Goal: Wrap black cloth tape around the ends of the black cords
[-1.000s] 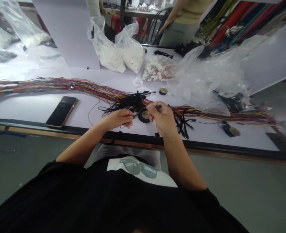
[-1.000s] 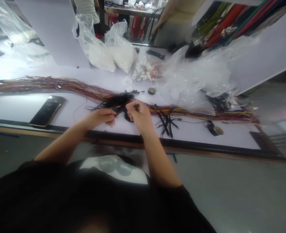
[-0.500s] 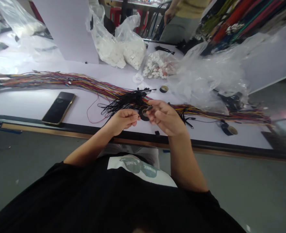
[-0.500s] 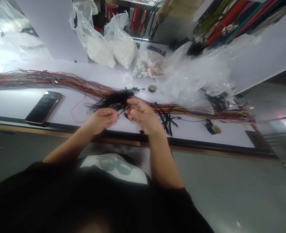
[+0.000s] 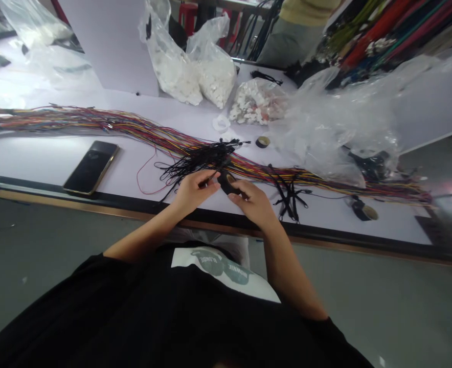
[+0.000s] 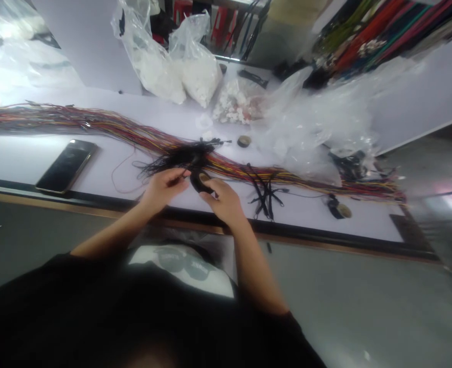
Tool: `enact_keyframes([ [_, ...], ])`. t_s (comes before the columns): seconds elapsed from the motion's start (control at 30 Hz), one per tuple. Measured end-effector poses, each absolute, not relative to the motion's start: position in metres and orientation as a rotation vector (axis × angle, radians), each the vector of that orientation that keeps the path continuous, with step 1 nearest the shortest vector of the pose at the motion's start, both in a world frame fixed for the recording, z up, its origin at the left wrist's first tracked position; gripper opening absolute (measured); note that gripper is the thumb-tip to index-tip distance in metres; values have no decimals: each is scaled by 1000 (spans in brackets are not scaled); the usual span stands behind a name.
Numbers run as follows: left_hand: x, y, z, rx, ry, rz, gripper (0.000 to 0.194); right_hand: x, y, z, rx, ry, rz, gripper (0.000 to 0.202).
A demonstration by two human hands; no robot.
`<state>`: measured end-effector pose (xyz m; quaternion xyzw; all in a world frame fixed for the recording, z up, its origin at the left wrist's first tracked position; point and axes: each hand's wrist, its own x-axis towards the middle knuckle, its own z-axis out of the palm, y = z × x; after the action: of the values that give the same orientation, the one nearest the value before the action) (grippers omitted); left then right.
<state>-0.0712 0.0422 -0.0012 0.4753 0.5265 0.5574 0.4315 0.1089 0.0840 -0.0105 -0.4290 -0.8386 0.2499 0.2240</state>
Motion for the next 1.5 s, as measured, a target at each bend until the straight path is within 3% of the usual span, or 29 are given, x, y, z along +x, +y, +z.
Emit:
enact_keyframes([
  [0.2, -67, 39, -5, 1517, 1314, 1452, 11, 102, 63, 9, -1227, -2294, 713, 26],
  [0.5, -59, 31, 3, 1472, 1413, 1304, 9, 89, 50, 15, -1526, -2206, 368, 29],
  [0.67, -57, 26, 9, 1348, 1325, 1267, 12, 93, 55, 13, -1540, -2150, 419, 41],
  [0.77, -54, 26, 10, 1241, 1242, 1239, 5, 97, 57, 9, -1446, -2164, 426, 27],
  [0.9, -51, 28, 10, 986, 1157, 1264, 29, 102, 60, 9, -1383, -2013, 582, 20],
  [1.03, -51, 28, 12, 981, 1093, 1316, 7, 100, 56, 16, -1311, -1888, 834, 18],
  [1.5, -55, 25, 10, 1189, 1081, 1358, 6, 85, 48, 17, -1294, -1862, 804, 28],
])
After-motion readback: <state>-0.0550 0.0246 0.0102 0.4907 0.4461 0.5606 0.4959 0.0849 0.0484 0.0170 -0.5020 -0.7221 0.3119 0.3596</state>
